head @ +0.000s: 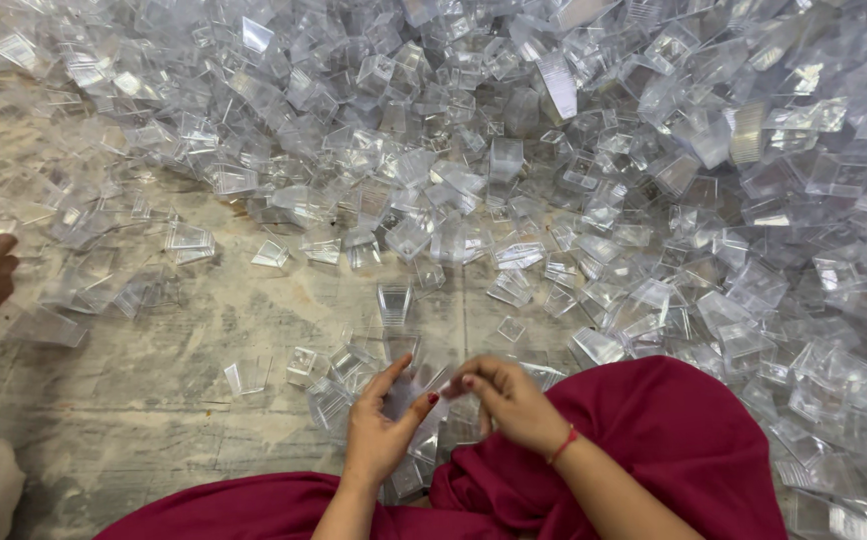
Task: The person sits on the floor among a large spread of small clear plastic cups, picks up cups one at a time, and nests them together into stacks, placing finished stacks aside near a cardboard box while other workers do the same nearby.
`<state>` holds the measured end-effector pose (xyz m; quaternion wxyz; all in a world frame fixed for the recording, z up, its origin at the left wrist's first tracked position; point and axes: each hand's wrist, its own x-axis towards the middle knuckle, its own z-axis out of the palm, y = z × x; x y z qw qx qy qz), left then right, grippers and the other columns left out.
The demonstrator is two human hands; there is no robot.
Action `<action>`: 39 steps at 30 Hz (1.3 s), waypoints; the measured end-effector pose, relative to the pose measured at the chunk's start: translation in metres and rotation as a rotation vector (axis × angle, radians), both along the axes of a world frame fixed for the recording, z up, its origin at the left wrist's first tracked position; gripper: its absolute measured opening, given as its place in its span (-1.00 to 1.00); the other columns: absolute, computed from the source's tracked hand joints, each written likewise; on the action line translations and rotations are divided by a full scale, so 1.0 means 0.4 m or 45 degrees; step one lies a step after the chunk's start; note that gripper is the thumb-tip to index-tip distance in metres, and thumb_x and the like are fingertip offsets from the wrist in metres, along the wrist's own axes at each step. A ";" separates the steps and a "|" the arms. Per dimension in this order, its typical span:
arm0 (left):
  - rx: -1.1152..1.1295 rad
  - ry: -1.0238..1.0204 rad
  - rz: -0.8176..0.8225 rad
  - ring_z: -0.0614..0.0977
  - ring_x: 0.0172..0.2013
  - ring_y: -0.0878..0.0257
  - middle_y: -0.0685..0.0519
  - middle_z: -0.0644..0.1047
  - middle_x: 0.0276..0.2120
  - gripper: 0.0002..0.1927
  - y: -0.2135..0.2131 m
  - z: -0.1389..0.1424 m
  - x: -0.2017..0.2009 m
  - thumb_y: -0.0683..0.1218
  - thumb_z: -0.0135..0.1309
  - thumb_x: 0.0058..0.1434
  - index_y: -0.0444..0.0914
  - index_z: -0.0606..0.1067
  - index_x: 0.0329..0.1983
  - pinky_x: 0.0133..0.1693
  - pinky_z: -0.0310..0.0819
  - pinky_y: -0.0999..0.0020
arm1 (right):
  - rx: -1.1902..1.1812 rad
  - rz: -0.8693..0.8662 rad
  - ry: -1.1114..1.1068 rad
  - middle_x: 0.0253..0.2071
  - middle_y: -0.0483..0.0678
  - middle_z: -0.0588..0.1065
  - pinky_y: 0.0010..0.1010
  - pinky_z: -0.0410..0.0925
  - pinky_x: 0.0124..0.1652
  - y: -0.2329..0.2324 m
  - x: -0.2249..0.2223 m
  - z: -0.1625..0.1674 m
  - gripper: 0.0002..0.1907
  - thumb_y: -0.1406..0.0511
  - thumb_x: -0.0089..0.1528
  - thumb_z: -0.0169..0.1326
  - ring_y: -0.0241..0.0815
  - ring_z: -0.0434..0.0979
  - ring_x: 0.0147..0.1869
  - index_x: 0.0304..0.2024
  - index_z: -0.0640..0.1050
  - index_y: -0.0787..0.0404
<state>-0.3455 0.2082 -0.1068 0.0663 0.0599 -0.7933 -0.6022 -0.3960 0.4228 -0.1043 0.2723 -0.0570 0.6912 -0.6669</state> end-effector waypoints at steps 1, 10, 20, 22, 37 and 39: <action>0.003 -0.054 -0.026 0.66 -0.08 0.19 -0.02 0.63 -0.10 -0.35 0.000 0.005 0.004 -0.05 0.37 0.01 -0.18 0.52 0.22 -0.02 0.52 0.28 | 0.006 0.021 0.017 -0.18 -0.07 0.66 -0.56 0.39 -0.52 -0.007 0.023 0.015 -0.82 0.35 0.36 -0.10 -0.42 0.43 -0.61 -0.09 0.51 0.26; -0.060 0.077 -0.133 0.69 -0.10 0.15 -0.02 0.65 -0.11 -0.37 0.004 0.031 0.017 -0.07 0.37 -0.03 -0.12 0.55 0.19 -0.02 0.54 0.29 | 0.391 0.023 0.662 -0.40 -0.11 0.66 -0.57 0.34 -0.51 -0.041 0.087 0.068 -0.85 0.45 0.26 0.08 -0.42 0.52 -0.54 -0.12 0.57 0.26; 1.509 -0.274 -0.222 0.67 -0.17 -0.03 -0.22 0.61 -0.09 -0.37 -0.034 -0.007 0.000 0.18 -0.09 0.21 -0.30 0.45 0.20 -0.20 0.63 0.11 | -0.605 -0.627 -0.218 -0.45 -0.11 0.52 -0.56 0.26 -0.51 0.138 0.111 0.045 -0.85 0.34 0.31 0.05 -0.38 0.44 -0.47 -0.09 0.52 0.27; 1.653 -0.285 -0.246 0.68 -0.23 -0.02 -0.26 0.60 -0.11 -0.32 -0.044 -0.005 0.004 0.25 -0.18 0.26 -0.34 0.45 0.19 -0.31 0.64 0.15 | -0.582 -0.554 -0.279 -0.49 -0.16 0.48 -0.56 0.23 -0.52 0.130 0.130 0.013 -0.85 0.31 0.33 0.07 -0.41 0.39 -0.49 -0.10 0.54 0.25; 1.705 -0.318 -0.080 0.65 -0.28 0.06 -0.22 0.58 -0.04 -0.35 -0.057 0.042 0.055 0.33 -0.16 0.33 -0.24 0.44 0.18 -0.39 0.61 0.22 | -0.371 -0.213 -0.348 -0.54 -0.15 0.46 -0.57 0.25 -0.55 0.027 0.037 -0.087 -0.80 0.23 0.35 0.06 -0.39 0.35 -0.61 -0.18 0.57 0.24; 1.685 -0.212 -0.029 0.63 -0.22 0.07 -0.19 0.54 0.03 -0.37 -0.081 0.061 0.083 0.33 -0.09 0.34 -0.23 0.44 0.19 -0.32 0.61 0.16 | -0.388 -0.211 -0.359 -0.49 -0.12 0.50 -0.55 0.31 -0.51 0.030 0.040 -0.080 -0.80 0.24 0.36 0.05 -0.37 0.41 -0.58 -0.14 0.57 0.25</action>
